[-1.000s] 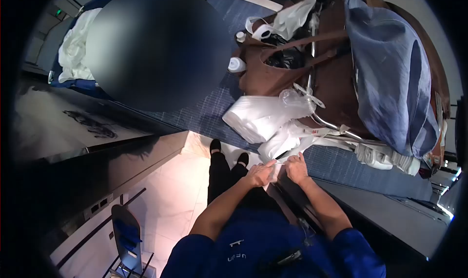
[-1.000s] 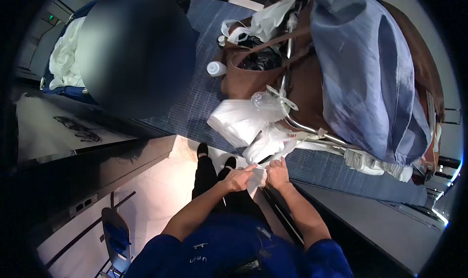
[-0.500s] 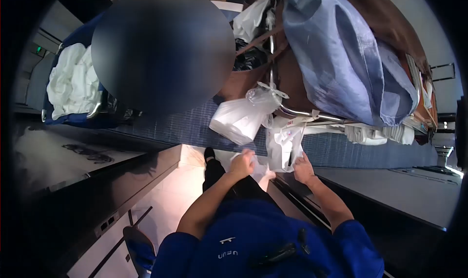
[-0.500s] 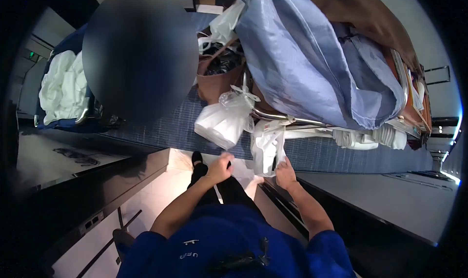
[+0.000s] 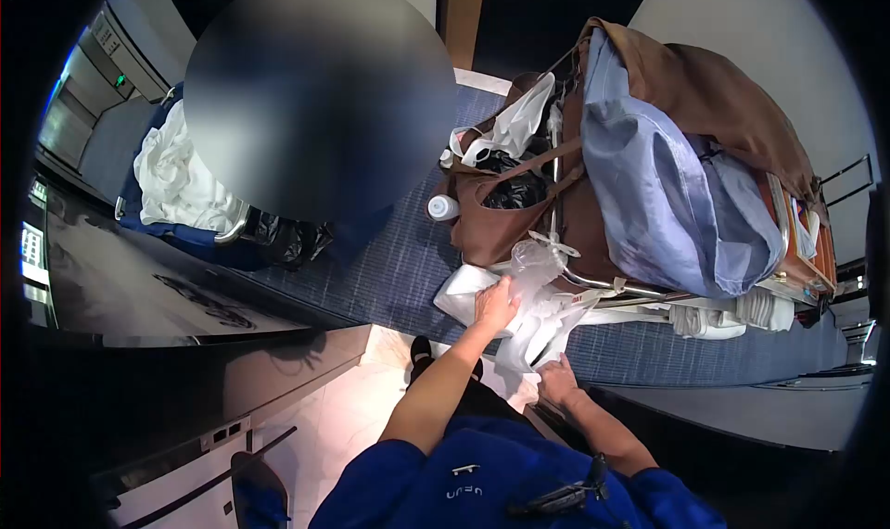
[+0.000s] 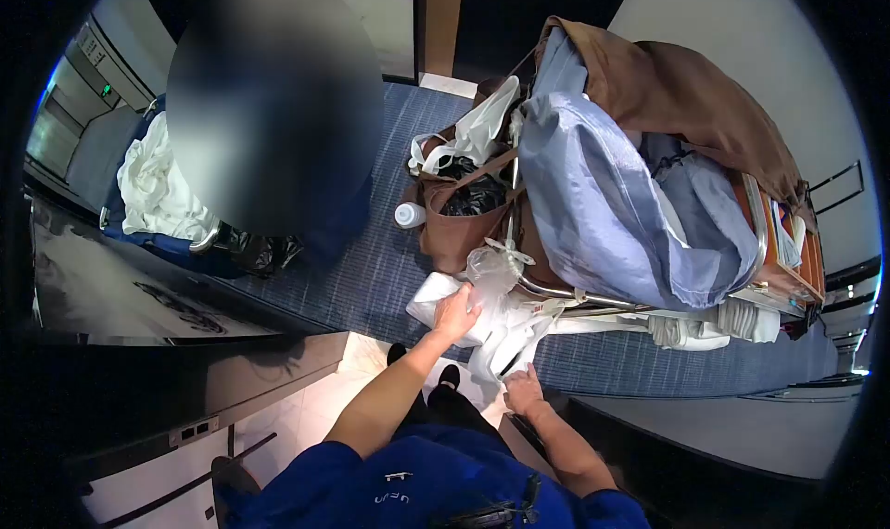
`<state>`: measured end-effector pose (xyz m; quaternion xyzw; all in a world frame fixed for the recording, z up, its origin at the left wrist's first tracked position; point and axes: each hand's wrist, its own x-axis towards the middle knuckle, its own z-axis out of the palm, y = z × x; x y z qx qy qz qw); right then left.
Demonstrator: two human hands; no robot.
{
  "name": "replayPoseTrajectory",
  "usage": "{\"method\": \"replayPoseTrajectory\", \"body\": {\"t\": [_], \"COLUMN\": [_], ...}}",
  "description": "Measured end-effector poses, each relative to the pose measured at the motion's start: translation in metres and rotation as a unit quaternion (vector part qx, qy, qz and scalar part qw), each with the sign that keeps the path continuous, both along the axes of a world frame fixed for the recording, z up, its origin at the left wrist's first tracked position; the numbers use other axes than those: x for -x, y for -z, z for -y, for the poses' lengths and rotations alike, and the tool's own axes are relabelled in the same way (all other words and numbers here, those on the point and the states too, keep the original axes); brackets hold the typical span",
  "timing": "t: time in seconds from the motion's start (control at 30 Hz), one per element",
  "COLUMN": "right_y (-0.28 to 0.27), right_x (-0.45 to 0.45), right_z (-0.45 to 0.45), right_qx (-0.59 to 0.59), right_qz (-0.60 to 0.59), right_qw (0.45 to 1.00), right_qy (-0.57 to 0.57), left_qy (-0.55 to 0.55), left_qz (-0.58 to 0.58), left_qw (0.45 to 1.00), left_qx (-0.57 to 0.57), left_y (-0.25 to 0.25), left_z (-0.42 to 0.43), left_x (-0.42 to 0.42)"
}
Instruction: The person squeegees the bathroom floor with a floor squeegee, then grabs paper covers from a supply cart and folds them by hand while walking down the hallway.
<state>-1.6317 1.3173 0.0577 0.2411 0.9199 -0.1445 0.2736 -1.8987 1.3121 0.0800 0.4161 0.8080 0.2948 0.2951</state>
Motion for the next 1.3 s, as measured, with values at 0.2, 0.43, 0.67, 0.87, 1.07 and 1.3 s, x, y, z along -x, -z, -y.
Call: {"method": "replayPoseTrajectory", "body": {"t": [0.2,0.43,0.67,0.87,1.07,1.3], "right_y": [0.011,0.011,0.002,0.012,-0.009,-0.015], "right_x": [-0.001,0.039,0.060,0.002,-0.036,-0.024], "right_z": [0.006,0.045,0.065,0.055,0.047,0.041], "right_qx": [-0.022,0.008,0.008,-0.015,-0.009,0.026], "right_qz": [-0.038,-0.063,-0.202,-0.198,-0.104,-0.049], "right_qw": [0.999,0.997,0.976,0.973,0.990,0.974], "right_qy": [0.032,0.043,0.085,0.122,0.099,0.219], "left_qy": [-0.026,-0.015,0.016,0.029,0.052,0.094], "left_qz": [-0.179,-0.075,-0.146,-0.224,-0.287,-0.339], "left_qw": [0.955,0.997,0.988,0.972,0.955,0.934], "left_qx": [-0.234,0.020,0.046,0.062,0.048,0.061], "left_y": [-0.003,-0.030,-0.044,-0.048,-0.065,-0.066], "left_z": [0.029,0.018,0.014,0.005,-0.010,-0.027], "left_x": [0.026,0.041,0.058,0.072,0.087,0.109]}}
